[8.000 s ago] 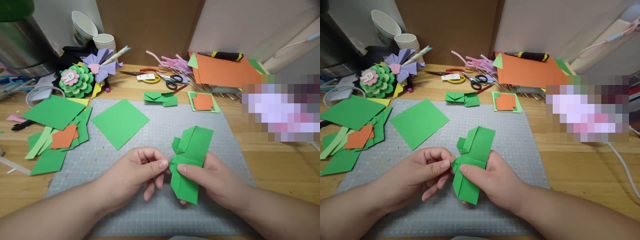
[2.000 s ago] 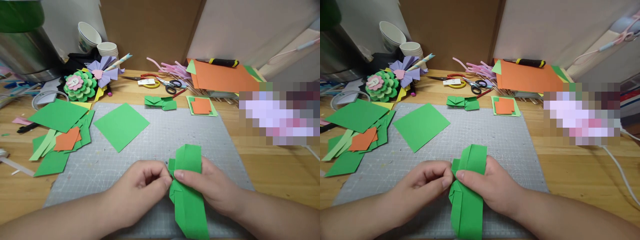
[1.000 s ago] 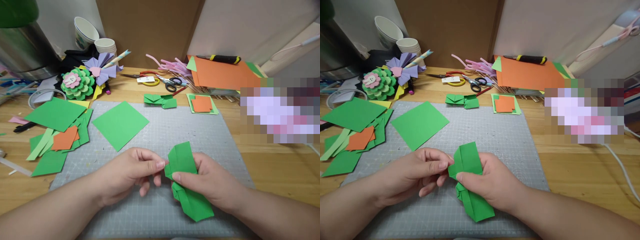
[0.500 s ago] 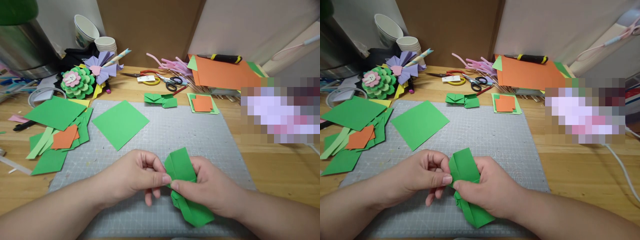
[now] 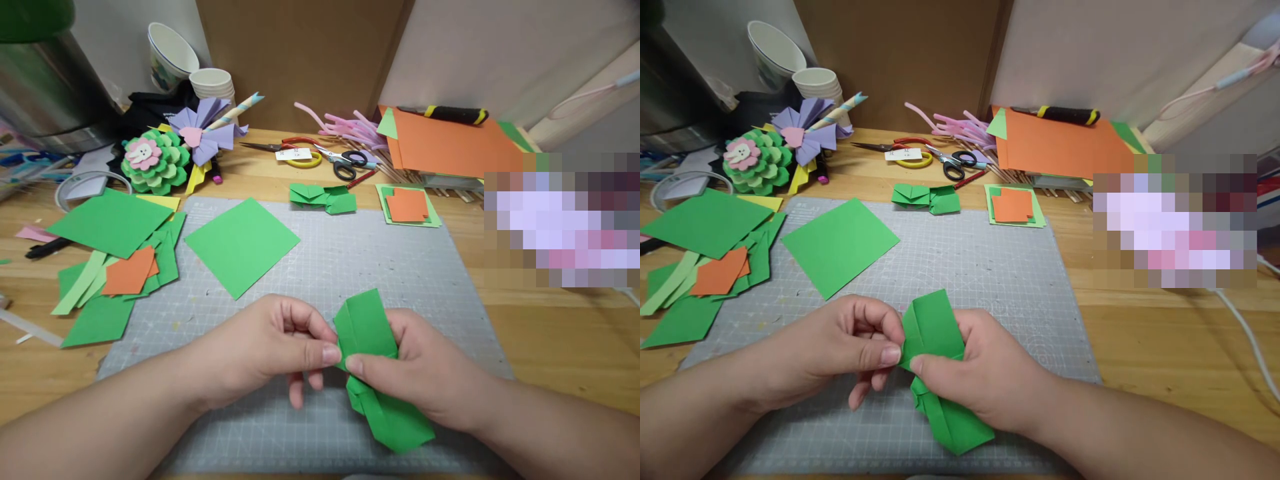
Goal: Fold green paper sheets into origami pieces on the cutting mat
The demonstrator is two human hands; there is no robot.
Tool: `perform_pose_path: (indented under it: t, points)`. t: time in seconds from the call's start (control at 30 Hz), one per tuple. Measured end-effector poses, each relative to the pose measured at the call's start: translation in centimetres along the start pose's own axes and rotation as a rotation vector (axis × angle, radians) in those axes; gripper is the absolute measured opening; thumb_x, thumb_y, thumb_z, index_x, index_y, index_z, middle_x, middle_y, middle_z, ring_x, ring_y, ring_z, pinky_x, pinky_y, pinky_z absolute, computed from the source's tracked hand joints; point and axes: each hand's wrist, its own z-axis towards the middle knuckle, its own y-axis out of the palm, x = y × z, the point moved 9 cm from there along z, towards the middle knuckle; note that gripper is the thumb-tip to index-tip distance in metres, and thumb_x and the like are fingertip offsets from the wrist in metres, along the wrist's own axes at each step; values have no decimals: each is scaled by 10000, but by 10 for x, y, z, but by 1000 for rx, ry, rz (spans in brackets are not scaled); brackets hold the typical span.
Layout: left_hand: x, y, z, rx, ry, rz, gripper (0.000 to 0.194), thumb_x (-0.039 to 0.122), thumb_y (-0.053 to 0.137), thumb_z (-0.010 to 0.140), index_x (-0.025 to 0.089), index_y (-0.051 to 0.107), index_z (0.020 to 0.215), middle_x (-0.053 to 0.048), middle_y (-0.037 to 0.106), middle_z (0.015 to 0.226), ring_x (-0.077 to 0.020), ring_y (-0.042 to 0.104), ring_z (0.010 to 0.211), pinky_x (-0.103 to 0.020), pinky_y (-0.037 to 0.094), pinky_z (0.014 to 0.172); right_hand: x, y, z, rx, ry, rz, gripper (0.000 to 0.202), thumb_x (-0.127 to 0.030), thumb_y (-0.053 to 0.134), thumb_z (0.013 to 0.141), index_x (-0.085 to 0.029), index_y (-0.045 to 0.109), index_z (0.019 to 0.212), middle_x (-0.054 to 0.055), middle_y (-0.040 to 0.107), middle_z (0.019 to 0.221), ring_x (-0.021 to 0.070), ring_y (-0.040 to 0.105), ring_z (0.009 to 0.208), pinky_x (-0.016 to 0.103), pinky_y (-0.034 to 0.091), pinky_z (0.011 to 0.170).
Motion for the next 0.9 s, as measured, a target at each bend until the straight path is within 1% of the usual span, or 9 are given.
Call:
perform_pose_path:
  t: [0.27,0.43,0.6,0.67,0.8,0.9]
  points:
    - [-6,-5,0,44,-17,54,176,264,744,704,152,614,666,34,621,495,-56,524,404,-137,444,393,-1,2,-1,-12,-30,-10,130,-234,603,785,-157,527,715,-58,461,585,57,389,501,146,319,429]
    - [-7,-5,-1,62,-32,103,210,312,733,716,152,606,663,38,614,484,-48,510,386,-131,421,391,-2,3,-1,-27,-38,6,136,-227,610,782,-160,518,709,-63,460,577,54,387,494,143,313,423]
    - [-6,-4,0,81,-46,92,263,303,797,633,160,577,647,48,599,469,-55,500,387,-135,414,381,-1,3,-1,-36,-18,4,101,-197,641,746,-160,548,740,-57,484,599,57,401,507,142,316,426]
    - [-6,-4,0,81,-42,88,274,304,805,623,161,572,642,48,595,468,-59,499,389,-138,413,377,-1,3,-1,-32,-15,1,97,-194,644,740,-158,554,746,-54,489,602,58,402,507,143,314,423]
    - [-3,-2,-1,49,-9,88,252,348,752,698,153,595,667,33,611,507,-53,502,394,-140,406,384,-2,2,-2,-12,-14,19,133,-228,638,758,-162,527,724,-59,463,585,56,392,499,146,316,423]
    - [-2,-3,-2,52,0,94,225,339,714,740,152,601,689,35,615,525,-48,503,391,-141,405,393,-1,0,-2,6,-1,27,160,-250,636,769,-162,514,713,-64,446,577,53,385,496,148,320,431]
